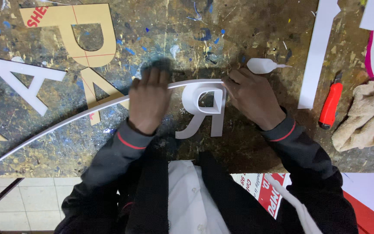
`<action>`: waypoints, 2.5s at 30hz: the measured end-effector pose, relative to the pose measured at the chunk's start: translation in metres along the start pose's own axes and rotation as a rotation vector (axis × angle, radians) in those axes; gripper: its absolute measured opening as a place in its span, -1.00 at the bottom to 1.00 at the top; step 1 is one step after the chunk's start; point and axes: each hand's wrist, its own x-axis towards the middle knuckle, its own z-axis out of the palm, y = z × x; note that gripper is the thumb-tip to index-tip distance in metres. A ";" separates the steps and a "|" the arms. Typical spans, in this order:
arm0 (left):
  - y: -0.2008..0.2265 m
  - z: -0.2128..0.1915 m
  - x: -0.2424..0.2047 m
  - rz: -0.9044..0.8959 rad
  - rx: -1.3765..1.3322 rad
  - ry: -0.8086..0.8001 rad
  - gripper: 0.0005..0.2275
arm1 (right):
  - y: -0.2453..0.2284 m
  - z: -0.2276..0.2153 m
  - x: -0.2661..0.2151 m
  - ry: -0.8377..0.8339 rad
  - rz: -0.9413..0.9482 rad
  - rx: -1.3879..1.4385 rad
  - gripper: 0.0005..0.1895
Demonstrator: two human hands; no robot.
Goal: The person assembles a white letter 'R' on a workbench by applying glue from a squeeze bottle to the edges and attaching a white strip to form the letter's shape. The person repeatedly applies glue and presses the strip into place to secure the assembly.
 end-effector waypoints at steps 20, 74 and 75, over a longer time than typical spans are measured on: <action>-0.009 -0.003 -0.008 0.042 0.046 0.096 -0.86 | -0.028 0.012 -0.003 0.156 0.110 0.080 -0.82; 0.024 -0.030 0.004 -0.172 -0.173 -0.014 -0.90 | -0.077 0.009 0.000 0.374 0.415 0.390 -0.88; 0.023 -0.029 0.003 -0.138 -0.163 -0.007 -0.89 | -0.076 0.010 -0.001 0.376 0.374 0.355 -0.87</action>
